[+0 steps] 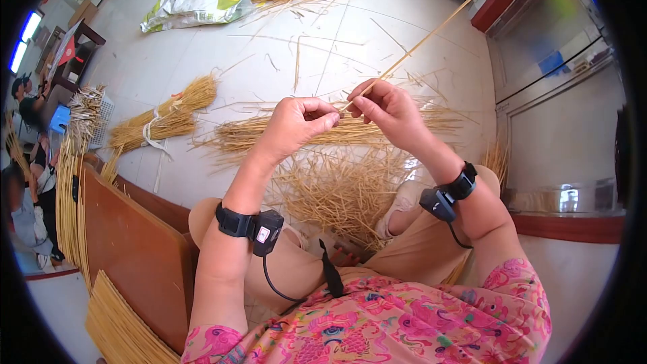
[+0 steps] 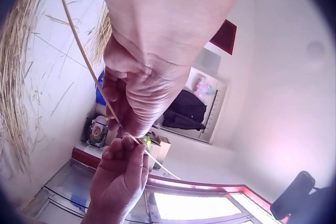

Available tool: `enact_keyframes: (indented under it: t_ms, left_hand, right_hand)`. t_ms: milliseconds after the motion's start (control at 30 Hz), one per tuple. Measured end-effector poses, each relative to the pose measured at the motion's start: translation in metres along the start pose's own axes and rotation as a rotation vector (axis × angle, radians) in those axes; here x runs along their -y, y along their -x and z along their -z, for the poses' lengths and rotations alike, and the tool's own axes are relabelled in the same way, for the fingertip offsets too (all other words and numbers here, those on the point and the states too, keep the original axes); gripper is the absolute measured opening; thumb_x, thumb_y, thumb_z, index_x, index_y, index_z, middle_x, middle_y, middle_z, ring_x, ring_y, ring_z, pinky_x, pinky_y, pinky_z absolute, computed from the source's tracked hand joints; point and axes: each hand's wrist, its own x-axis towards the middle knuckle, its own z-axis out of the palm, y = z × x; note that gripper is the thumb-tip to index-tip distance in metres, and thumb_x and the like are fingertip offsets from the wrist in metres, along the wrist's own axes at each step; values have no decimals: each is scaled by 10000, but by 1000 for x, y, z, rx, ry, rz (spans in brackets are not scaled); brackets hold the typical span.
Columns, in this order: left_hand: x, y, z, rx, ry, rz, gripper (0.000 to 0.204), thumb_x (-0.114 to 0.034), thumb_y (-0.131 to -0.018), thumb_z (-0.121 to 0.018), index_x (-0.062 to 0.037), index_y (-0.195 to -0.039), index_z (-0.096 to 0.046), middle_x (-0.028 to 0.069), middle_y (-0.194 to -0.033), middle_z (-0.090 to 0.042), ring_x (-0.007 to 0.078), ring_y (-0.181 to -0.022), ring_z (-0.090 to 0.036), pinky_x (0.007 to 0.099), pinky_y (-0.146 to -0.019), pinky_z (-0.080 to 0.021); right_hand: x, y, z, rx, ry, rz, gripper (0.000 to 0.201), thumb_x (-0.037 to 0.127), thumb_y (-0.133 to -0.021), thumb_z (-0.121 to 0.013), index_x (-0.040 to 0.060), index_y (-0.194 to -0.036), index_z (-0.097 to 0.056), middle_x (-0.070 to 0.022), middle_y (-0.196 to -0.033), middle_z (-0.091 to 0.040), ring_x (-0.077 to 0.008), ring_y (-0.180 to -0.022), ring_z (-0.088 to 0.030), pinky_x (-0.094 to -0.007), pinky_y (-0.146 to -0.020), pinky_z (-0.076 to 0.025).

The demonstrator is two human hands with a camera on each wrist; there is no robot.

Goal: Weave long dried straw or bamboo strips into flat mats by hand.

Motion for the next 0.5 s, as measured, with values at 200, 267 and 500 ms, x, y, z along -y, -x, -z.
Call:
enact_keyframes:
  t_ms: [200, 267, 500]
  left_hand:
    - [8, -4, -5, -44, -45, 4, 133, -111, -813, -657, 0, -884, -672, 10, -768, -653, 53, -702, -561, 208, -637, -466]
    - [10, -4, -6, -60, -38, -19, 130, -111, -806, -658, 2, -870, -665, 8, -763, -648, 52, -700, -559, 210, -634, -465]
    - [11, -5, -5, -48, -26, -27, 119, -85, -777, -639, 8, -850, -652, 6, -752, -635, 48, -685, -548, 207, -635, -464]
  right_hand:
    - [-6, 1, -8, 9, 54, -91, 102, 95, -897, -573, 1, -930, -598, -15, -757, -618, -53, -702, -561, -208, -615, -460]
    - [-6, 1, -10, 0, 51, -77, 99, 91, -894, -578, 0, -927, -596, -13, -748, -615, -53, -696, -559, -209, -609, -459]
    - [-3, 3, -11, 18, 36, -77, 88, 76, -892, -577, -4, -925, -591, -16, -750, -606, -50, -706, -545, -208, -625, -459]
